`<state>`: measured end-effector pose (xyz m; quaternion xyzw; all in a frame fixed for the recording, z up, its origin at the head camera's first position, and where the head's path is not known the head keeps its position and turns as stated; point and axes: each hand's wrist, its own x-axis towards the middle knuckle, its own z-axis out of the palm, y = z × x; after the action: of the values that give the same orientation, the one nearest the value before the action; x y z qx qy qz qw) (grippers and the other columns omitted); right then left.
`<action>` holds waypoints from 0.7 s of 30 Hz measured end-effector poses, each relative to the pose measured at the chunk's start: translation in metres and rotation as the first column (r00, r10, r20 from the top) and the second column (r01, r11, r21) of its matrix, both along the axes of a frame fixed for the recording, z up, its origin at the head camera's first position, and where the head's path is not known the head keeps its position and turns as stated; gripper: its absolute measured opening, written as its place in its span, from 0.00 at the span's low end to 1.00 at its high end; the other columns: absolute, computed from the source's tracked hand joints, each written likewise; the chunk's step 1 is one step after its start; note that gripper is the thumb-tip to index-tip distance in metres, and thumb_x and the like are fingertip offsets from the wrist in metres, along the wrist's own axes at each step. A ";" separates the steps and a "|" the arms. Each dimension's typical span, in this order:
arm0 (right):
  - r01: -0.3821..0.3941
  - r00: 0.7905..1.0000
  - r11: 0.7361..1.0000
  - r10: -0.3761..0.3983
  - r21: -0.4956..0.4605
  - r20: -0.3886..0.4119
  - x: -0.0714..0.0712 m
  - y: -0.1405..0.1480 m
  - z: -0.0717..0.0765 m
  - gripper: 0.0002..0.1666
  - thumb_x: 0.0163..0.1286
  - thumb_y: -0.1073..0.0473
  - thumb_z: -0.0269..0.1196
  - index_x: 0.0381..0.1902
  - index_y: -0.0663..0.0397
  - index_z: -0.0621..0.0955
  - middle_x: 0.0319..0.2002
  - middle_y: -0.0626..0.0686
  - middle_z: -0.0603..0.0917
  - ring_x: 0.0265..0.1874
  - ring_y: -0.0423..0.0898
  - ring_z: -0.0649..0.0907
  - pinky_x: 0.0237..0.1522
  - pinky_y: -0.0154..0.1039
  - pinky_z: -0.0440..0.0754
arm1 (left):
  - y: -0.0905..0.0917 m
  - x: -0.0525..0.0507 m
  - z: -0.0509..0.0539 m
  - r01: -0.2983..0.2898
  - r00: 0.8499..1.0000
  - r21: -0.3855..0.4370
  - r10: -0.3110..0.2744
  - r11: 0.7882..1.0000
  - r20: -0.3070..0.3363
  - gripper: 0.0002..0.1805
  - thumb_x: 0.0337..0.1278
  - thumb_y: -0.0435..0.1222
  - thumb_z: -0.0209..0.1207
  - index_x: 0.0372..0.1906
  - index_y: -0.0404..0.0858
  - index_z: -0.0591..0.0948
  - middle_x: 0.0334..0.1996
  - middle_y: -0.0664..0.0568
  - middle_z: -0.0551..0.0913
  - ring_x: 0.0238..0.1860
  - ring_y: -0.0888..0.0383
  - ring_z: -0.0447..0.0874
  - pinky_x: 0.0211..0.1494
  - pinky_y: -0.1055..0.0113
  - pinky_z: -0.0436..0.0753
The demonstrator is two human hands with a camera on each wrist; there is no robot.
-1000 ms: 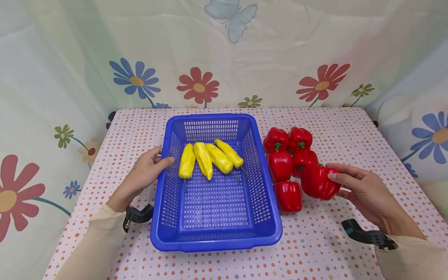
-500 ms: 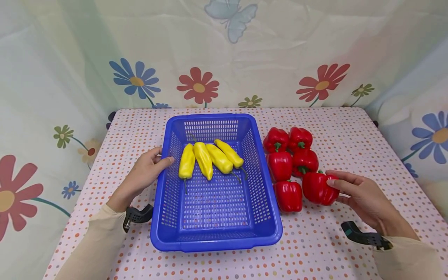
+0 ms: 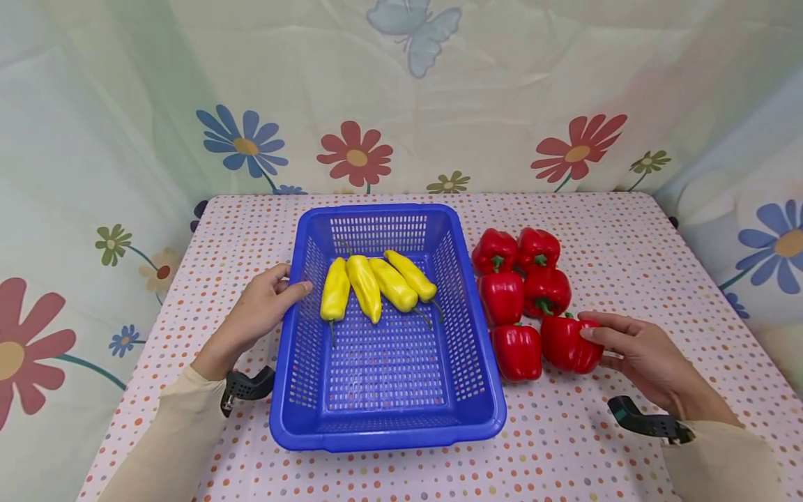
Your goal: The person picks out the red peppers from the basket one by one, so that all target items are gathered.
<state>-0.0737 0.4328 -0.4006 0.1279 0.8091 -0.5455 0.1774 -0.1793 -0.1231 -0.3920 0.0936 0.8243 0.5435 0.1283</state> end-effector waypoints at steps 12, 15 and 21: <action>-0.045 0.999 0.999 0.045 0.009 0.025 -0.007 -0.001 -0.006 0.17 0.83 0.51 0.54 0.64 0.34 0.80 0.48 0.23 0.80 0.46 0.29 0.81 0.47 0.35 0.88 | 0.000 0.000 0.000 -0.005 1.000 -0.014 0.005 1.000 -0.015 0.19 0.74 0.43 0.58 0.58 0.33 0.77 0.32 0.43 0.90 0.25 0.55 0.88 0.23 0.70 0.81; -0.042 0.999 0.999 0.042 -0.012 0.033 -0.009 -0.001 -0.005 0.16 0.84 0.52 0.54 0.58 0.23 0.81 0.47 0.23 0.81 0.46 0.29 0.81 0.46 0.36 0.88 | 0.000 0.000 -0.001 -0.002 1.000 -0.019 0.002 1.000 -0.020 0.19 0.74 0.44 0.58 0.57 0.33 0.78 0.31 0.44 0.89 0.24 0.55 0.87 0.21 0.71 0.78; -0.056 0.997 0.997 0.059 -0.049 0.048 -0.010 -0.002 -0.003 0.18 0.84 0.54 0.52 0.52 0.19 0.83 0.47 0.24 0.82 0.46 0.30 0.82 0.46 0.35 0.88 | 0.000 0.000 -0.001 -0.002 1.000 -0.019 0.001 1.000 -0.022 0.19 0.74 0.43 0.58 0.58 0.33 0.77 0.31 0.44 0.89 0.23 0.55 0.86 0.21 0.71 0.77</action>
<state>-0.0841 0.4311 -0.4037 0.1137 0.7946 -0.5559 0.2160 -0.1790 -0.1229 -0.3926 0.0978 0.8307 0.5348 0.1197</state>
